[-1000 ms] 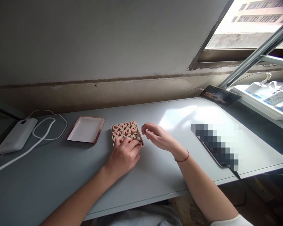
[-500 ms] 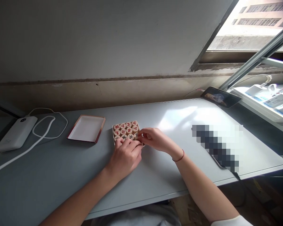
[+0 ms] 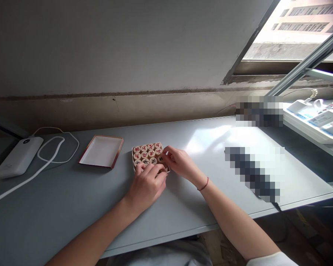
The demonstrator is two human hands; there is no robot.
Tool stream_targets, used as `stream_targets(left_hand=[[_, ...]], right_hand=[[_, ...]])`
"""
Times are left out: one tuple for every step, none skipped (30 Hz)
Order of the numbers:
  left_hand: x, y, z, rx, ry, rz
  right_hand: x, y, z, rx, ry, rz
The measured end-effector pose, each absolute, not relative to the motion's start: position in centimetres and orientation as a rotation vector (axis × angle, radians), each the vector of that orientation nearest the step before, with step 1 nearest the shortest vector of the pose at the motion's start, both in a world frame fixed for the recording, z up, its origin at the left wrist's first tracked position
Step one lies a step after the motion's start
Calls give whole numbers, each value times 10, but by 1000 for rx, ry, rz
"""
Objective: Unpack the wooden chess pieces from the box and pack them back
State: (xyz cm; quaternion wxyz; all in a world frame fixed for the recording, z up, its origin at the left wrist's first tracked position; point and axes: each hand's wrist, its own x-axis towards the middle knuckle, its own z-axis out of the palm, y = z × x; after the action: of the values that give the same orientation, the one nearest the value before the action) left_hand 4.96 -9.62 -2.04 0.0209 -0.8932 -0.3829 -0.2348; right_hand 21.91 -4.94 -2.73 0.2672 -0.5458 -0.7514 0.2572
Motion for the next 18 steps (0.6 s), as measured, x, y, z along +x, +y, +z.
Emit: stream_targets(left_hand=[[50,-96,-21,-2760,-1188,-724],[50,-96,-21,-2751,-1188,-720],[50,-96,-20,-2743,-1186,-717],[50,-96,-20,-2736,-1180,-717],[50,-96,-20,-2730,-1171,-721],[50,-96,-20,-2723,-1160,-728],[51,-96,-20,-2715,-1149,-739],[51,-96,-20,-2705,-1140,-750],[51,-96,-21,-2695,-1134,-755],[51,-96,-21,-2687,-1132,-752],[51,-96,-21,-2684,-1135,-741],[51,-96,-22,-2684,-1143,-725],[52,-97,-22,-2688,-1155,-705],[52,-97,-23,-2694,-1171,-687],[52,-98,-24,-2699,-1187,-673],[52,-98,-24,-2705,-1202,-666],[53,-98,-25,-2709,-1213,-666],[53,-98,-25,-2711,-1219,-674]], right_hand=[[219,-49,-28,-1467,-2032,711],[218,-49,-28,-1462,-2036,726],[218,-49,-28,-1460,-2036,738],[218,-49,-29,-1462,-2032,743],[218,-49,-29,-1469,-2024,745],[218,-49,-30,-1478,-2014,746],[218,-49,-30,-1486,-2004,751],[218,-49,-30,-1491,-1996,760],[218,-49,-29,-1494,-1989,771],[218,-50,-29,-1495,-1982,783],[218,-50,-28,-1493,-1974,797],[218,-50,-27,-1491,-1962,812],[218,-50,-25,-1490,-1947,827],[219,-50,-24,-1490,-1930,842],[220,-50,-22,-1490,-1911,856],[221,-49,-20,-1493,-1888,869],[222,-49,-19,-1499,-1867,883],[224,-49,-17,-1503,-1849,902]])
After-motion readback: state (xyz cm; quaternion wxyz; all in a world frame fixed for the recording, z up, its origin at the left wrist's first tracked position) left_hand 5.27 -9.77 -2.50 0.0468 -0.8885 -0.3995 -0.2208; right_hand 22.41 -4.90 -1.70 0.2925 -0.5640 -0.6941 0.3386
